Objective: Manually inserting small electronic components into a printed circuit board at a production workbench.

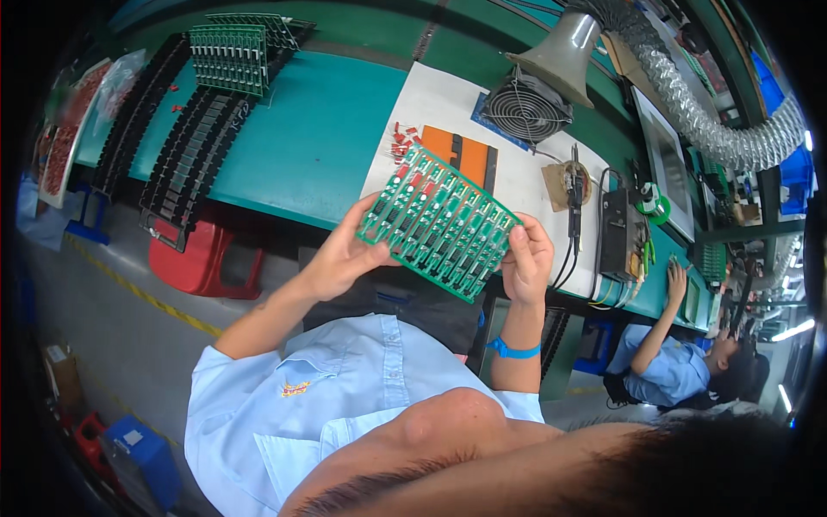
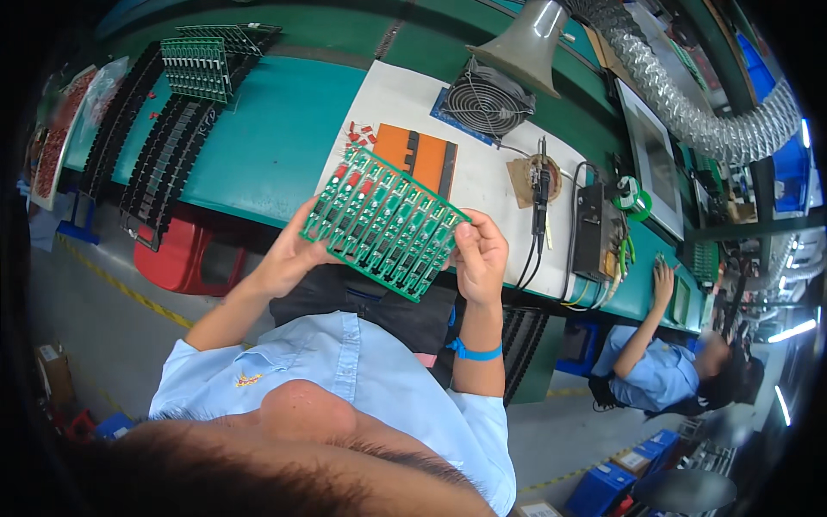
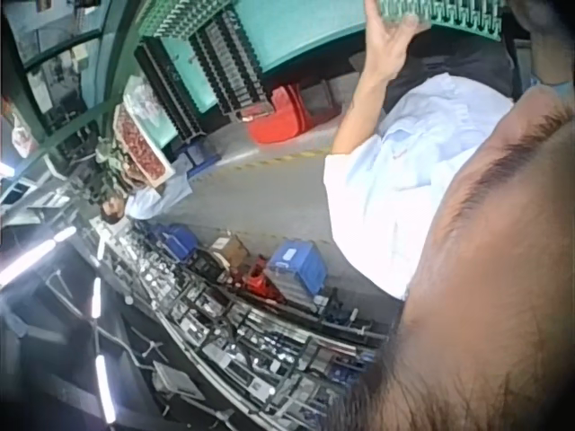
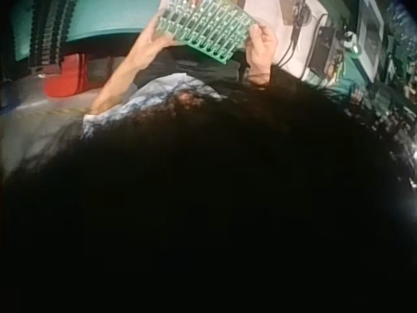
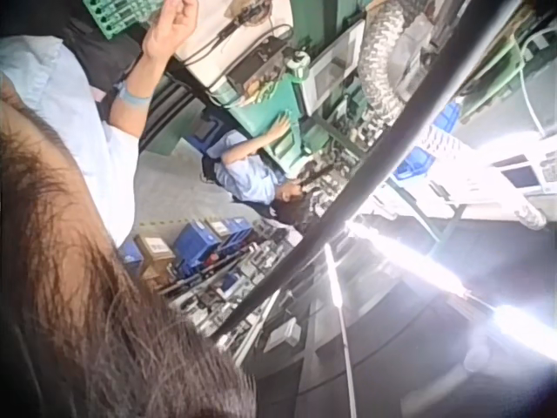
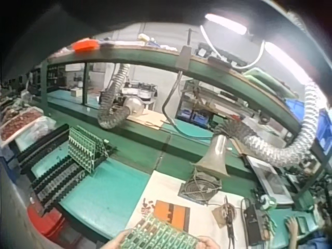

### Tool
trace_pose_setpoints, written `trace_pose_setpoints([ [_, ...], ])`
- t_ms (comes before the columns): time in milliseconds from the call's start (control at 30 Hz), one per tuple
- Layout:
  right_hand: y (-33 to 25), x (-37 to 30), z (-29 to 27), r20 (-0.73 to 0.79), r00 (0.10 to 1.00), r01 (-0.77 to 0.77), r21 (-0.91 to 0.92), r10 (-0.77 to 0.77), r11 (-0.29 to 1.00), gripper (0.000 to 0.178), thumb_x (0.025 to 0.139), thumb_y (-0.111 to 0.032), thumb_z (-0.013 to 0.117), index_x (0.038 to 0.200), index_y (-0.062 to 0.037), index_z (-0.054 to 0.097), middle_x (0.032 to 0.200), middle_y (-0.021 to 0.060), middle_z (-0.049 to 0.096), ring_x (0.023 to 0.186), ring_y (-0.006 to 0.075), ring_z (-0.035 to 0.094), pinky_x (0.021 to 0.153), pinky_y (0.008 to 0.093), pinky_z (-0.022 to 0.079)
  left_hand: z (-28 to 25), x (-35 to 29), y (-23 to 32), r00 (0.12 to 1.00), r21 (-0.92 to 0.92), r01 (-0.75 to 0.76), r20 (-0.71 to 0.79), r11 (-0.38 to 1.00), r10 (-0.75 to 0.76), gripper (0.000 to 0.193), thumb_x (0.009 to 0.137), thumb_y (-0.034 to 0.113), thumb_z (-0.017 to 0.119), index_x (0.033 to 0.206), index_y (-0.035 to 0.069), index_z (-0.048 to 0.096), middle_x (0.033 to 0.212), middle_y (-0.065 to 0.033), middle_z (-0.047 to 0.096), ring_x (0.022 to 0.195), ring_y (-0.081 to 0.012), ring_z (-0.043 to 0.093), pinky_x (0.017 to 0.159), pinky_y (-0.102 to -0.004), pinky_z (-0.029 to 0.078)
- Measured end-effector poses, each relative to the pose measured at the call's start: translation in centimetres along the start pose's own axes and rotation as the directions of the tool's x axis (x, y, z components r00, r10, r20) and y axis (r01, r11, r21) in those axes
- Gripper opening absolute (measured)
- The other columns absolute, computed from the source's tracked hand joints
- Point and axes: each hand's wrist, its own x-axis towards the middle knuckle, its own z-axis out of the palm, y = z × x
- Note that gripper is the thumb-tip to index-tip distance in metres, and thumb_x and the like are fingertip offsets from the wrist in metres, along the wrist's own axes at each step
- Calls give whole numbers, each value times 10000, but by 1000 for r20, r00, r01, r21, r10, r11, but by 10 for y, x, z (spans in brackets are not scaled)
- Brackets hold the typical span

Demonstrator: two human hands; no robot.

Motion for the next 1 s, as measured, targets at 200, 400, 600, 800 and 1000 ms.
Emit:
trace_pose_setpoints([
  [200, -3, 5, 22, 89, 988, -108, -176, 125, 978, 253, 982, -94, 593, 1177, 66, 573, 824, 109, 675, 560, 108, 569, 495, 186, 465, 3, -17, -15, 997, -356, 29, -61, 934, -54, 618, 1012, 44, 486, 1540, 102, 172, 1402, -178, 501, 1159, -287, 613, 899, -397, 566],
  [400, -19, 55, 65, 143, 977, -24, -665, 158, 746, 238, 940, -124, 655, 1093, 58, 659, 772, 68, 670, 580, 102, 565, 515, 240, 444, -5, -37, -2, 958, -205, -160, -269, 966, 102, 585, 1015, 47, 469, 1533, 102, 205, 1404, -172, 518, 1150, -296, 630, 891, -411, 576],
  [600, 15, 119, 70, 463, 879, 476, -846, -113, 240, 175, 877, -95, 676, 970, 49, 709, 770, 84, 670, 599, 132, 559, 553, 263, 454, -34, -59, -8, 935, -170, -225, -314, 959, 163, 479, 1023, 61, 459, 1480, 72, 314, 1338, -159, 576, 1122, -292, 645, 893, -403, 576],
  [800, 28, 140, 81, 378, 925, 375, -901, -27, 220, 139, 850, -76, 685, 926, 34, 723, 805, 97, 683, 629, 149, 575, 578, 256, 462, -33, -59, -8, 946, -155, -216, -278, 964, 167, 373, 1030, 77, 456, 1400, 60, 416, 1321, -154, 589, 1126, -295, 646, 891, -411, 573],
  [1000, 20, 136, 80, 255, 966, 252, -874, -50, 416, 104, 833, -53, 706, 896, 28, 723, 839, 99, 692, 645, 142, 585, 587, 246, 466, -25, -43, -8, 947, -190, -189, -295, 963, 128, 381, 1032, 70, 440, 1411, 61, 405, 1317, -154, 591, 1128, -289, 644, 889, -412, 576],
])
